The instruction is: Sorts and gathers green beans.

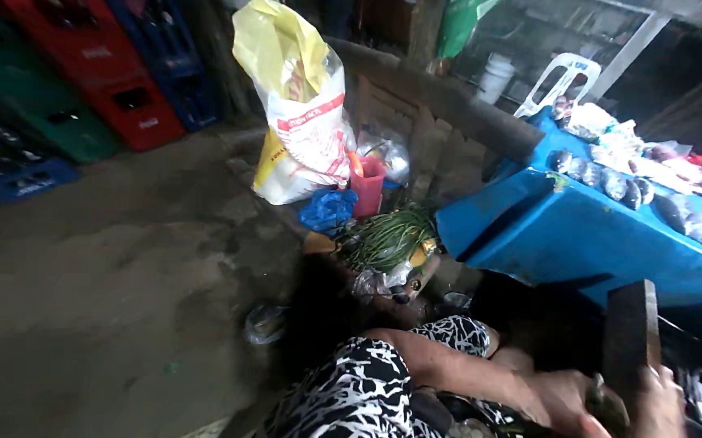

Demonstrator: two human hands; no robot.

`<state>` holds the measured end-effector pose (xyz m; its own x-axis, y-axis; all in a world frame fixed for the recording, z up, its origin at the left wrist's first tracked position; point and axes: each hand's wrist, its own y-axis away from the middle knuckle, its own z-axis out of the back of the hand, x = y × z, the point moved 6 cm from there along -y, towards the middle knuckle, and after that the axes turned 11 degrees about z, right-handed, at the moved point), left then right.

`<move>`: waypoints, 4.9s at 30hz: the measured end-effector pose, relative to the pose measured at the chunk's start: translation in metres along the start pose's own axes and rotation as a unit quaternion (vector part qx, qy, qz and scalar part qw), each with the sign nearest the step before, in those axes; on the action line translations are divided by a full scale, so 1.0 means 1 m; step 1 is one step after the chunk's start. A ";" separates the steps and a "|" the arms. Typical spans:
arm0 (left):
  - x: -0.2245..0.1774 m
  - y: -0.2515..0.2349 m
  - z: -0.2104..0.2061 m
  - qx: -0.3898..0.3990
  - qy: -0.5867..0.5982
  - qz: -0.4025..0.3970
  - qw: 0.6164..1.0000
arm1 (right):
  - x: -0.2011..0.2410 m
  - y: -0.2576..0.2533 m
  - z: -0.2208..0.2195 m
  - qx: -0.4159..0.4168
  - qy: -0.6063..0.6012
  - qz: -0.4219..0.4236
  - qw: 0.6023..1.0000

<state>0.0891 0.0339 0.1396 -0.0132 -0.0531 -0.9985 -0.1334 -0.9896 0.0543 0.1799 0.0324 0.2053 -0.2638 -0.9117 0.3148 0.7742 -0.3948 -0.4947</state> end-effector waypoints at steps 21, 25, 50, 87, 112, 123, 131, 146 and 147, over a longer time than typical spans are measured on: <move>0.071 -0.032 0.039 -0.145 0.267 0.144 0.942 | -0.056 0.019 -0.099 0.159 0.014 -0.355 0.921; 0.054 -0.034 0.056 -0.150 0.323 0.081 0.931 | -0.061 0.025 -0.109 0.172 -0.085 -0.371 0.909; 0.047 -0.025 0.022 0.039 0.199 0.140 0.969 | -0.074 0.041 -0.062 -0.256 -0.418 -0.283 0.824; 0.050 -0.035 0.062 -0.082 0.327 0.021 0.941 | -0.080 0.071 0.044 -0.542 -0.265 -0.166 0.780; 0.131 0.083 0.356 -0.533 0.443 -0.123 0.711 | -0.110 0.111 -0.026 -0.072 0.223 -0.337 0.912; 0.047 0.047 0.287 -0.453 0.116 -0.173 0.867 | -0.111 0.107 -0.030 -0.042 0.215 -0.335 0.916; -0.004 -0.030 -0.001 0.047 -0.255 -0.003 0.966 | -0.058 0.057 0.001 -0.327 -0.270 -0.199 0.883; 0.044 -0.038 -0.074 0.327 0.038 0.104 0.938 | -0.081 0.058 0.012 -0.388 -0.524 -0.194 0.733; 0.045 -0.038 -0.072 0.328 0.045 0.108 0.937 | -0.084 0.056 0.022 -0.352 -0.498 -0.192 0.769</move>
<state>0.1649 0.0599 0.0923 -0.0295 -0.2833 -0.9586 -0.7188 -0.6604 0.2173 0.2583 0.0895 0.1683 0.4483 -0.3116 0.8378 0.1530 -0.8967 -0.4154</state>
